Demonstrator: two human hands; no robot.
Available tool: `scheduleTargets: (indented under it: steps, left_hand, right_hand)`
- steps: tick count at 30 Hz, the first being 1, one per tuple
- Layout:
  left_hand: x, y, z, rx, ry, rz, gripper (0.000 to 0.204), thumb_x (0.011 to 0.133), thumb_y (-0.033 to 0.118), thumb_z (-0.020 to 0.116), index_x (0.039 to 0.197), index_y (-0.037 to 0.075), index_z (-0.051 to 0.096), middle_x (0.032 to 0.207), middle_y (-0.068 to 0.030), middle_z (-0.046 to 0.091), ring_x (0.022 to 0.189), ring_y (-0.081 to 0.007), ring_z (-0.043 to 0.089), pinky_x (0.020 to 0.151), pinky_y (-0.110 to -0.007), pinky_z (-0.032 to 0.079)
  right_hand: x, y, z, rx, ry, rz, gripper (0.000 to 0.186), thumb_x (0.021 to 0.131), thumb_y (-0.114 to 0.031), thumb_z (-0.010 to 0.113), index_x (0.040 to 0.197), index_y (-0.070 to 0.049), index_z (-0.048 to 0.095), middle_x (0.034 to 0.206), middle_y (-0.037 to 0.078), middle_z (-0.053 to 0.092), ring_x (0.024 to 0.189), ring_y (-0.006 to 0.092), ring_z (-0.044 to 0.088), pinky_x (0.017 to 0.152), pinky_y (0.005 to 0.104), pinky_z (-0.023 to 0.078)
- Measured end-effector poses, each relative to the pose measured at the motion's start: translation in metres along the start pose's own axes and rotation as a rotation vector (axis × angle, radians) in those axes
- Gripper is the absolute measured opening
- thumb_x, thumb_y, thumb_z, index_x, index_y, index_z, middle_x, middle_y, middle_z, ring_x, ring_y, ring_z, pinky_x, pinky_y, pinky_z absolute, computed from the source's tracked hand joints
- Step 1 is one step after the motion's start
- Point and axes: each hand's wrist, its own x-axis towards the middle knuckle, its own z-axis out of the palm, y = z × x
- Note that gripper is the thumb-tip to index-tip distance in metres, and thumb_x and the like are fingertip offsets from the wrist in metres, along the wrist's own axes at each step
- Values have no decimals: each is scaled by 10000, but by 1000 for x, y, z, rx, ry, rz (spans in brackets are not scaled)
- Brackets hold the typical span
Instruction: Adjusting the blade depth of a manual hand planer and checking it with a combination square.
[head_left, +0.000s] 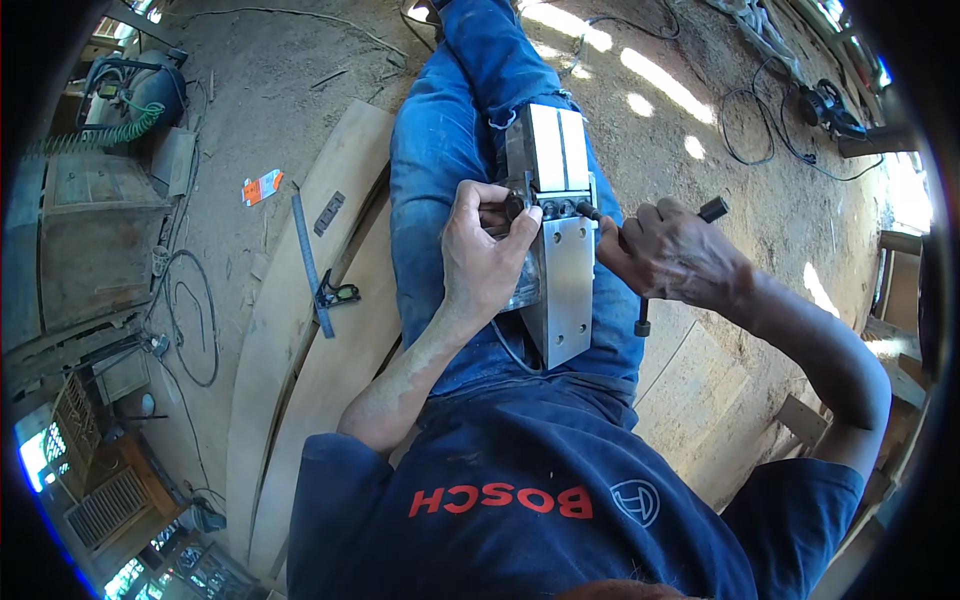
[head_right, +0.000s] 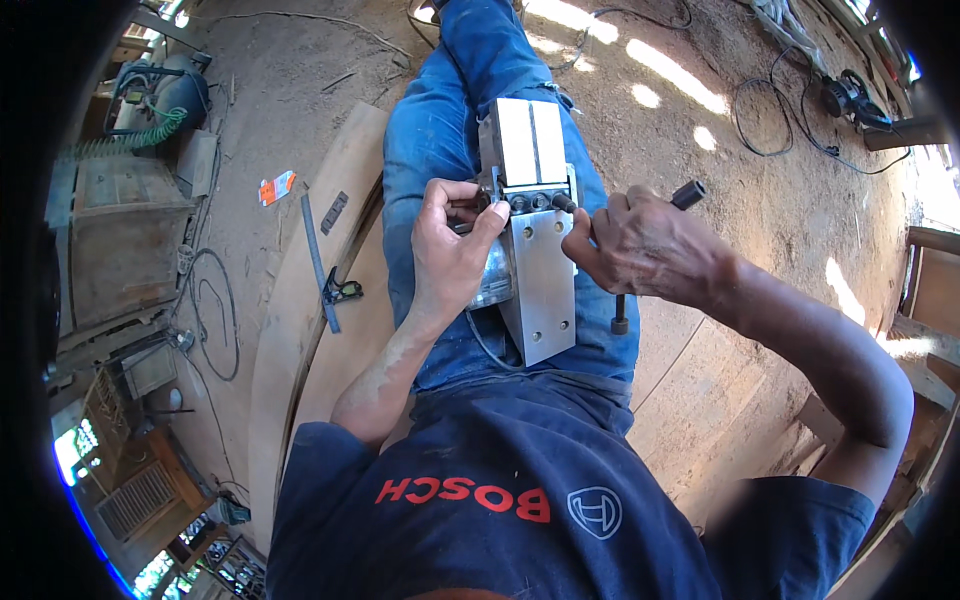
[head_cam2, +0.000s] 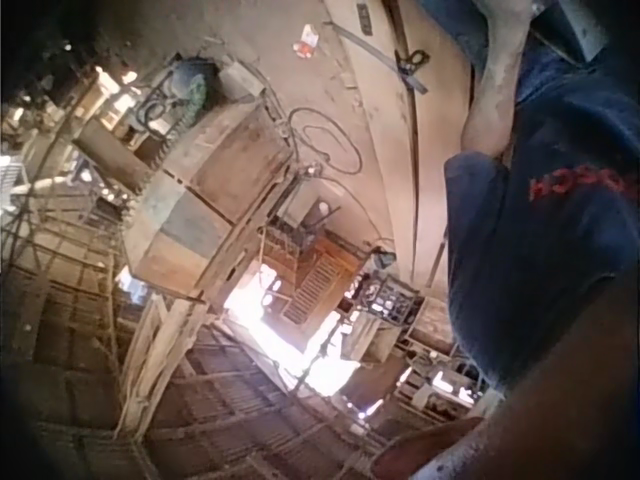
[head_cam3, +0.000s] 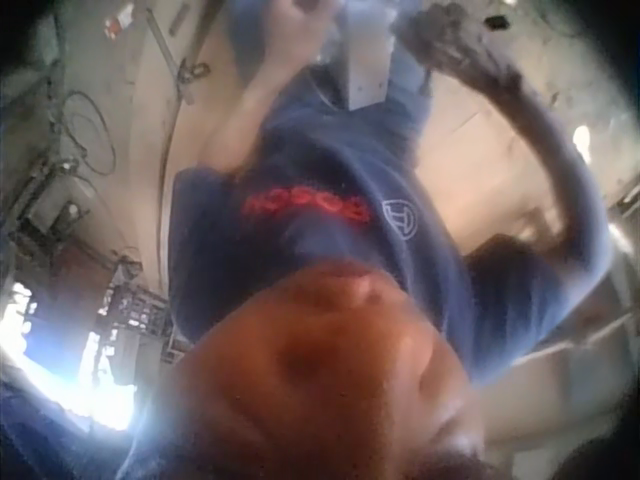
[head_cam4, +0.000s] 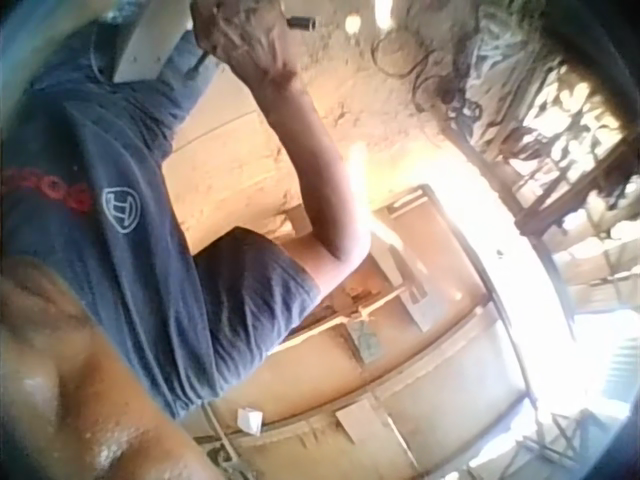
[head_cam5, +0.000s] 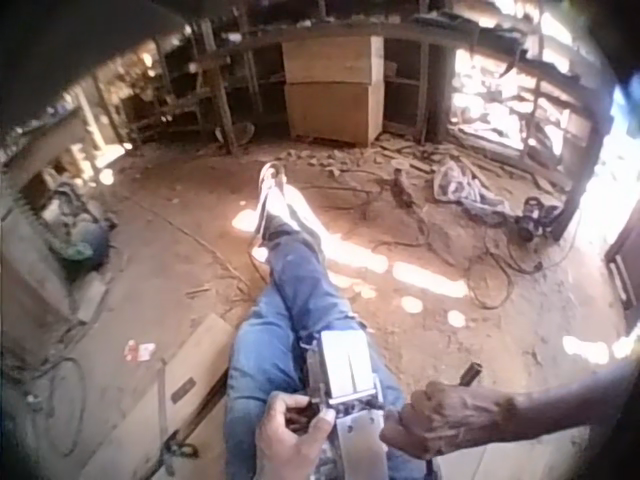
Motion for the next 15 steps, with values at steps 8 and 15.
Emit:
scheduleTargets:
  steps: [8,15]
  left_hand:
    - [1,-1,0,7,2,-18,330,929,190,764,1121,40,541,889,-82,650,735,-161,629,696,-298,549]
    - [1,-2,3,-4,-2,-35,329,921,163,766,1121,30,542,883,-82,646,731,-161,636,691,-293,553]
  right_hand:
    - [4,-4,-6,-136,-35,-63,129,1010,-168,683,1004,-88,582,611,10,500,499,100,429,479,245,382]
    - [6,-7,18,-55,74,65,172,998,-163,677,904,-121,540,570,-14,473,483,107,422,485,255,384]
